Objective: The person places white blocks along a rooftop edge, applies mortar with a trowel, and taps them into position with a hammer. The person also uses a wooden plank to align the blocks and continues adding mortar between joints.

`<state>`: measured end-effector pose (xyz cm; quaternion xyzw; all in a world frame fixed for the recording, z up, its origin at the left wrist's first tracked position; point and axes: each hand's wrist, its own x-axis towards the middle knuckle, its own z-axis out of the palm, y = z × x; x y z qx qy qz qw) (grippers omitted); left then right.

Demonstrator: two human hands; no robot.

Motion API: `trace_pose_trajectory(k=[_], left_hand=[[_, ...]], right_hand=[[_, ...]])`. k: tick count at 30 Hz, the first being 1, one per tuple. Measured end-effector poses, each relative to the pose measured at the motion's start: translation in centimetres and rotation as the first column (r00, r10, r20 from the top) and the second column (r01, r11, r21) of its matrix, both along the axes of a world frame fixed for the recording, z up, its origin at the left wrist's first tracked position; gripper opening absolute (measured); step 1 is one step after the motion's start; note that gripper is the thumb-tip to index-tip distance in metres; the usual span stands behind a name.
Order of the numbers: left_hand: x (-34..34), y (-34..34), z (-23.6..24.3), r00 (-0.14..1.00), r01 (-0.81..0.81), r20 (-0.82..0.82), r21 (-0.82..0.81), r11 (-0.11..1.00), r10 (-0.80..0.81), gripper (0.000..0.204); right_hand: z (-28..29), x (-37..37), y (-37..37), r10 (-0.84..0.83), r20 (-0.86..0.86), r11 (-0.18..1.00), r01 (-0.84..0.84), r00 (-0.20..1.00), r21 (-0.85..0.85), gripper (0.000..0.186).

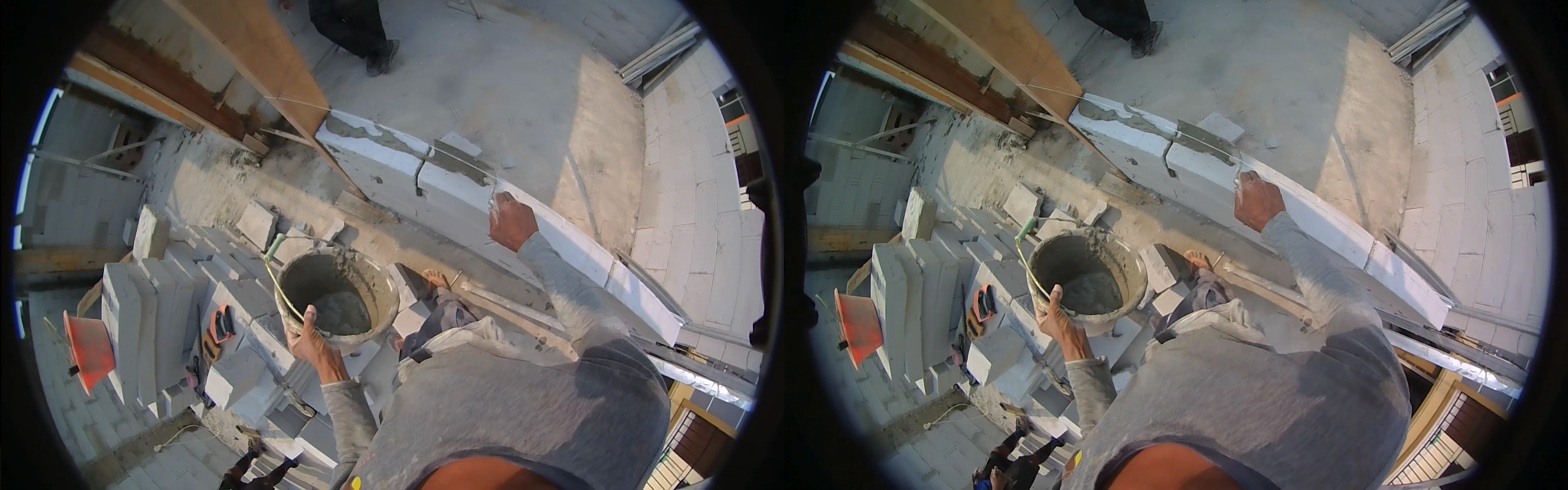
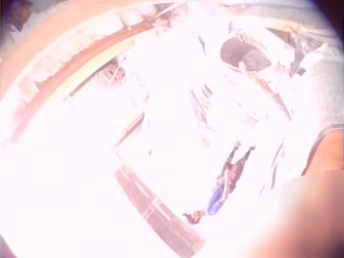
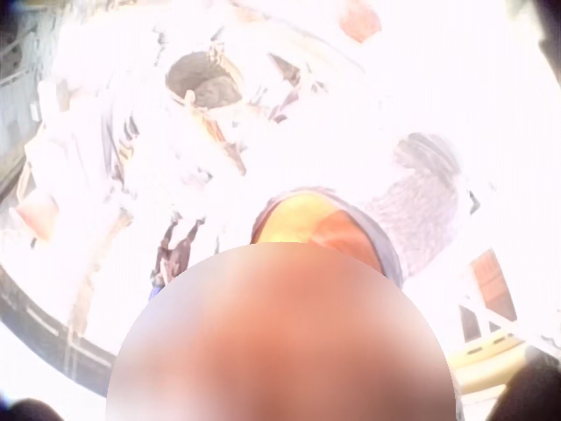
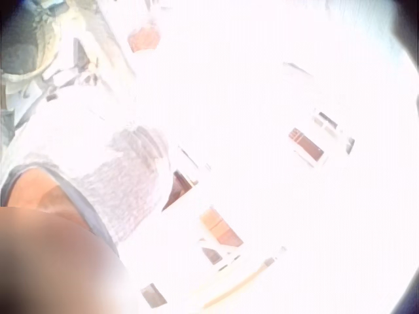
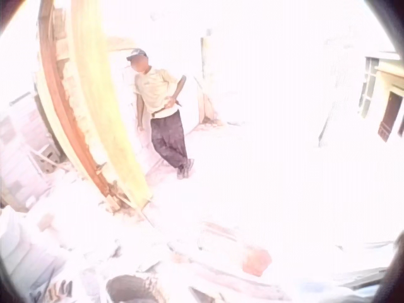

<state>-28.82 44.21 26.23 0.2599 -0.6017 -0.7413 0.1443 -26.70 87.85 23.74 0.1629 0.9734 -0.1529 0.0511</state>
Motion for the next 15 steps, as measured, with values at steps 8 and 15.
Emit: trace_pose_trajectory(k=[8, 15], left_hand=[[-0.2, 2.6, 3.3, 0.980, 0.185, -0.051, -0.123, 0.975, -0.192, 0.025], [0.9, 2.7, 3.3, 0.886, 0.413, -0.144, -0.189, 0.891, -0.442, 0.012]], right_hand=[[0.6, 8.7, 0.0, -0.192, 0.021, 0.978, 0.189, 0.981, 0.092, 0.030], [7.2, 13.7, -9.9, 0.108, -0.207, 0.989, -0.126, 0.972, -0.073, 0.027]])
